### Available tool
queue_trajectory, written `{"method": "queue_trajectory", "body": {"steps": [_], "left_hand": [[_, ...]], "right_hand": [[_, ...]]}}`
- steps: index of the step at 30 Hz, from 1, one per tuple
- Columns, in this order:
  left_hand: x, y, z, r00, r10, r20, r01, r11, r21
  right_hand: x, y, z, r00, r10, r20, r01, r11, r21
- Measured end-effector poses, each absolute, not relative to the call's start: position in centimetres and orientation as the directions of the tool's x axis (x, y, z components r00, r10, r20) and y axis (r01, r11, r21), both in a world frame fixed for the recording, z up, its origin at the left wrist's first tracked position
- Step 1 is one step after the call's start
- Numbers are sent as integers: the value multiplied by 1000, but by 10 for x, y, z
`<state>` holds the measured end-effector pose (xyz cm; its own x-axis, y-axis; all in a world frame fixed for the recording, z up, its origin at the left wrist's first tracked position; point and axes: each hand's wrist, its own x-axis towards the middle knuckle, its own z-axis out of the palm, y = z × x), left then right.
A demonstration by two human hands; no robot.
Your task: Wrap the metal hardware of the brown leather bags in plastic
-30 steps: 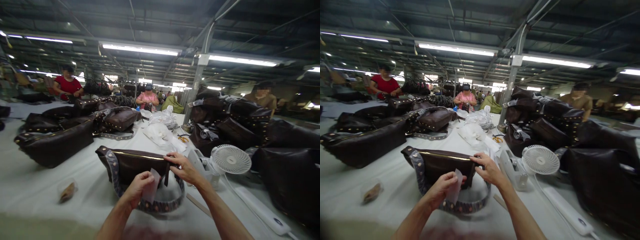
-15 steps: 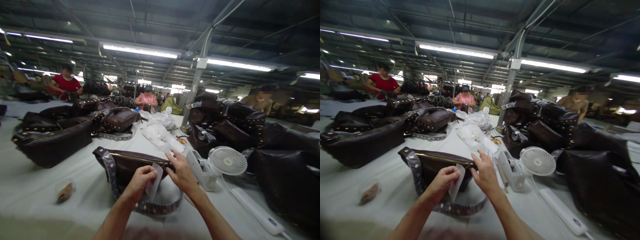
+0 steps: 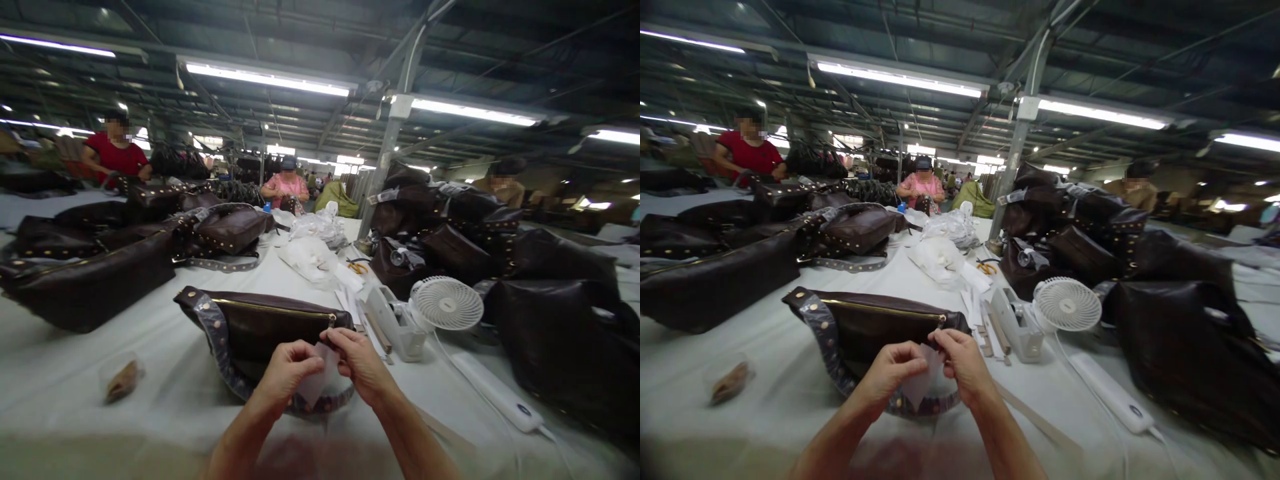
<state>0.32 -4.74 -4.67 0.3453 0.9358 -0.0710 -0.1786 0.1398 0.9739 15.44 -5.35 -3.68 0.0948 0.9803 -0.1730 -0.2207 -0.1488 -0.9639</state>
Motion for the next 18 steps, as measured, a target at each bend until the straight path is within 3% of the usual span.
{"method": "queue_trajectory", "body": {"steps": [4, 10, 18], "left_hand": [[-5, -47, -61, 274, 961, -37, -136, 76, 988], [-9, -48, -78, 274, 946, -176, -163, 226, 961], [-2, -50, -78, 301, 930, -212, -156, 268, 951]], "right_hand": [[162, -52, -29, 49, 978, -201, -259, -182, -949], [161, -50, -21, 23, 964, -266, -380, -237, -894], [161, -48, -26, 54, 978, -203, -326, -175, -929]]}}
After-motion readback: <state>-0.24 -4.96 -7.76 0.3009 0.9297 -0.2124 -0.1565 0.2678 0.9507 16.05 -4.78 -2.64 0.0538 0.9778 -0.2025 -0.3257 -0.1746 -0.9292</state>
